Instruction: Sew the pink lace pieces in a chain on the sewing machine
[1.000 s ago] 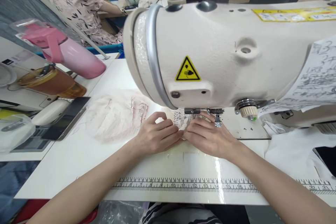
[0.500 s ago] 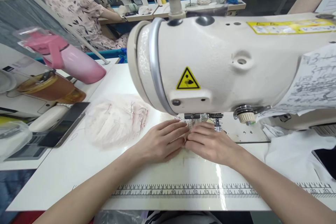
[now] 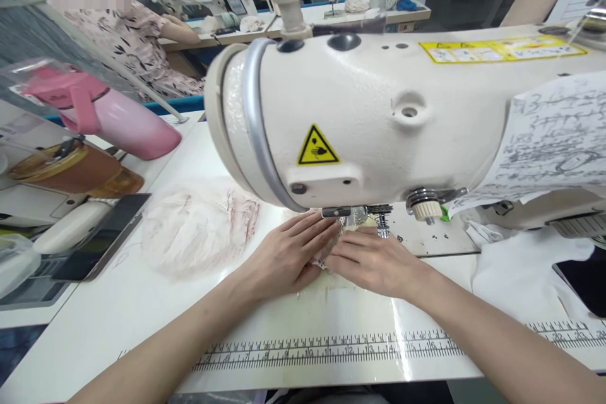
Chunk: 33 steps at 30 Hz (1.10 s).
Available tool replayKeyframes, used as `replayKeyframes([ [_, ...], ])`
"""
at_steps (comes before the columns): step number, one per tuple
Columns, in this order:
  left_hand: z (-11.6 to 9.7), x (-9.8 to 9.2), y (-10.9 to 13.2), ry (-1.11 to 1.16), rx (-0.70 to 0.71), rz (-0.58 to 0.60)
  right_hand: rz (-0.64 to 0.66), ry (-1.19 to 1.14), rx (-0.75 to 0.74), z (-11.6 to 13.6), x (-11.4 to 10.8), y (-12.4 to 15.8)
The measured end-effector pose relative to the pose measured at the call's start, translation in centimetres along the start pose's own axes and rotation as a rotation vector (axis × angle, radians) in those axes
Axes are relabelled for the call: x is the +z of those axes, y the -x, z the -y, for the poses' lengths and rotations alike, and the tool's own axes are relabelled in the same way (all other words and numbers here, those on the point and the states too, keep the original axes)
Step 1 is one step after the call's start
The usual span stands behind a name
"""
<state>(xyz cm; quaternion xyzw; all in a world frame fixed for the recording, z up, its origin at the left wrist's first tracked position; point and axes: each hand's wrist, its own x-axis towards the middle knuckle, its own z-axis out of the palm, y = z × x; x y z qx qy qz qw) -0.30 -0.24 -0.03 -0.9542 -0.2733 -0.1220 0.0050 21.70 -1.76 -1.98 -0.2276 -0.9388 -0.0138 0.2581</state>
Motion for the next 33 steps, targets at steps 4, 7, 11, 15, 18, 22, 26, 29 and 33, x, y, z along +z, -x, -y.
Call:
replayKeyframes([
  [4, 0.1, 0.0, -0.1, -0.007, -0.012, -0.001, 0.02, 0.012, -0.006, -0.1, 0.1, 0.1],
  [7, 0.0, -0.1, -0.1, -0.019, -0.027, -0.003, 0.025, 0.025, -0.009, -0.2, 0.3, 0.1],
  [11, -0.2, -0.2, -0.2, -0.036, -0.045, -0.007, 0.012, 0.022, 0.0, -0.3, 0.3, 0.1],
  [15, -0.4, -0.2, -0.4, -0.049, -0.057, -0.002, -0.015, 0.019, 0.023, -0.5, 0.1, 0.1],
  [18, -0.5, -0.2, -0.5, -0.06, -0.066, -0.002, -0.013, 0.023, 0.039, -0.7, -0.1, 0.2],
  [22, -0.7, -0.2, -0.6, -0.076, -0.072, -0.006, 0.003, 0.044, 0.056, -0.7, -0.5, 0.1],
  [26, -0.9, -0.1, -0.7, -0.089, -0.087, -0.025, 0.008, 0.042, 0.091, -0.7, -1.0, 0.0],
  [29, -0.9, 0.0, -0.7, -0.091, -0.092, -0.025, 0.014, 0.023, 0.112, -1.0, -1.1, -0.1],
  [33, -1.0, 0.2, -0.7, -0.096, -0.101, -0.024, -0.004, 0.059, 0.109, -1.3, -1.3, -0.1],
])
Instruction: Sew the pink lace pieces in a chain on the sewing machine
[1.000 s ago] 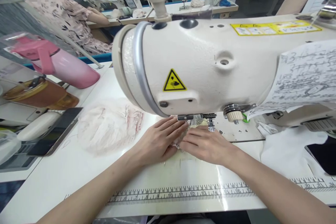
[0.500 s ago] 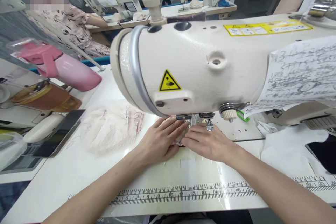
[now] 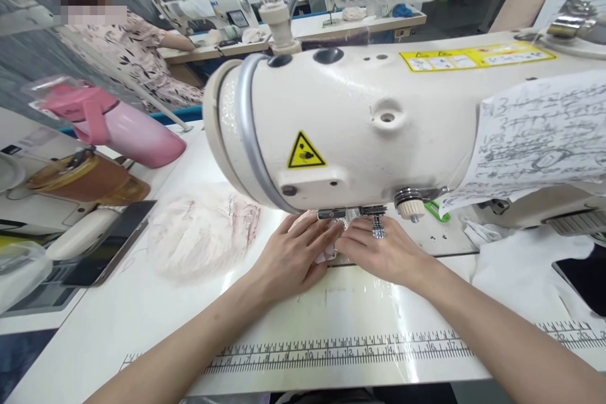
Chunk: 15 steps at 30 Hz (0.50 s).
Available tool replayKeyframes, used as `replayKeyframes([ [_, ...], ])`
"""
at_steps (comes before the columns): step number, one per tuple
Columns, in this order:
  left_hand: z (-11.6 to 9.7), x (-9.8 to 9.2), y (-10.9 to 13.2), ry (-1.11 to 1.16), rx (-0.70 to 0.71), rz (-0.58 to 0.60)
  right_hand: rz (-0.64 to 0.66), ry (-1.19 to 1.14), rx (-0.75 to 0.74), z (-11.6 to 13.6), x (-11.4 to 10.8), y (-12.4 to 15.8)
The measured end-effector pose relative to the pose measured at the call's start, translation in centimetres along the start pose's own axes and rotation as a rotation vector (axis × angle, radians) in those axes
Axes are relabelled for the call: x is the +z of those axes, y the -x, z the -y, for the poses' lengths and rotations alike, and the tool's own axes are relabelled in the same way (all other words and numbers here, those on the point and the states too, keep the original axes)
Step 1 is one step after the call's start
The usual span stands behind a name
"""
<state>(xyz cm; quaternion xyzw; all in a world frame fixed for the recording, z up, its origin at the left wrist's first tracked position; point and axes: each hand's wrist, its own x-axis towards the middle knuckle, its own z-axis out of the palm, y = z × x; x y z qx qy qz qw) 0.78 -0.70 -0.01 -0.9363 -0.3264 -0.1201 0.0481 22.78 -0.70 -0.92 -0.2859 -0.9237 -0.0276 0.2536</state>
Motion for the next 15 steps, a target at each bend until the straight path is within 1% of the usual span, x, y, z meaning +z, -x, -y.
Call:
replayKeyframes([
  [4, -0.1, -0.1, 0.0, -0.007, -0.004, 0.016, -0.105, 0.195, -0.013, 0.0, -0.6, -0.1],
  [6, -0.2, -0.1, 0.0, -0.011, -0.008, 0.025, -0.113, 0.257, -0.009, 0.1, -0.9, -0.2],
  [9, -0.2, -0.1, 0.0, -0.02, -0.013, 0.03, -0.09, 0.33, -0.011, 0.1, -1.2, -0.2],
  [12, -0.2, 0.1, 0.0, -0.028, 0.029, -0.026, -0.096, 0.402, -0.032, 0.2, -1.4, -0.3],
  [15, -0.2, 0.3, 0.1, -0.027, 0.124, -0.126, -0.119, 0.362, -0.029, 0.1, -1.6, -0.7],
])
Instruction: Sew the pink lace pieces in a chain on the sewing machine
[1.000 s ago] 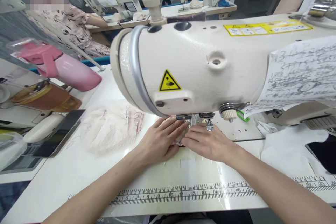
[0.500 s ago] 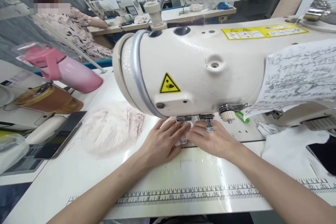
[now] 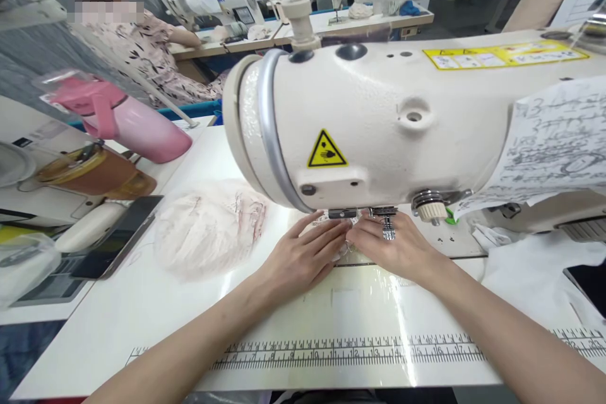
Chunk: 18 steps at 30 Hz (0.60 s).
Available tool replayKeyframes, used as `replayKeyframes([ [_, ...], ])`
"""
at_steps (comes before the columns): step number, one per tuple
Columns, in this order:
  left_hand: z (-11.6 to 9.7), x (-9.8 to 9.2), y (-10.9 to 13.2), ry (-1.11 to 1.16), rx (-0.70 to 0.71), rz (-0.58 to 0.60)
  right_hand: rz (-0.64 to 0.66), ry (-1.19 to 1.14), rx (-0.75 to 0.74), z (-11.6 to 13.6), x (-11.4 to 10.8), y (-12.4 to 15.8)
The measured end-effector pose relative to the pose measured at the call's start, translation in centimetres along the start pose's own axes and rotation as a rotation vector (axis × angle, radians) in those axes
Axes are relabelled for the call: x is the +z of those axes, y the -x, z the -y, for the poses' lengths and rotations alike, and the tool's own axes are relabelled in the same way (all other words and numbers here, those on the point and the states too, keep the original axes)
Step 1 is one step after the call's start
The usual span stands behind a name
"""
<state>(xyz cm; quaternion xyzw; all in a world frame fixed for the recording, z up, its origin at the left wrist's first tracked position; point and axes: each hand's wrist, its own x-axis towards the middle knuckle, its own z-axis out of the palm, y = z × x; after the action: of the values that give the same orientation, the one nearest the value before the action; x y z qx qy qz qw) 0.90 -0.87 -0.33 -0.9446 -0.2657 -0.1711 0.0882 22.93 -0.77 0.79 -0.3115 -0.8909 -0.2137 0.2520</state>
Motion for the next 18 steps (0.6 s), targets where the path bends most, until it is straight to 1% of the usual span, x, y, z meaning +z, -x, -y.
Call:
replayKeyframes([
  [3, 0.0, 0.0, 0.1, -0.01, 0.027, -0.041, 0.007, -0.175, 0.001, 0.0, 0.3, -0.1],
  [5, 0.0, -0.2, 0.1, -0.017, 0.001, -0.043, 0.046, -0.297, -0.001, 0.2, 0.7, 0.0],
  [7, 0.1, -0.3, 0.1, -0.017, -0.031, -0.044, 0.081, -0.37, 0.021, 0.5, 1.2, 0.1],
  [12, 0.4, -0.3, -0.1, -0.019, -0.07, -0.04, 0.061, -0.455, 0.135, 1.2, 1.6, 0.1],
  [18, 0.6, -0.3, -0.3, -0.033, -0.099, -0.018, 0.086, -0.533, 0.171, 1.0, 1.9, -0.1],
])
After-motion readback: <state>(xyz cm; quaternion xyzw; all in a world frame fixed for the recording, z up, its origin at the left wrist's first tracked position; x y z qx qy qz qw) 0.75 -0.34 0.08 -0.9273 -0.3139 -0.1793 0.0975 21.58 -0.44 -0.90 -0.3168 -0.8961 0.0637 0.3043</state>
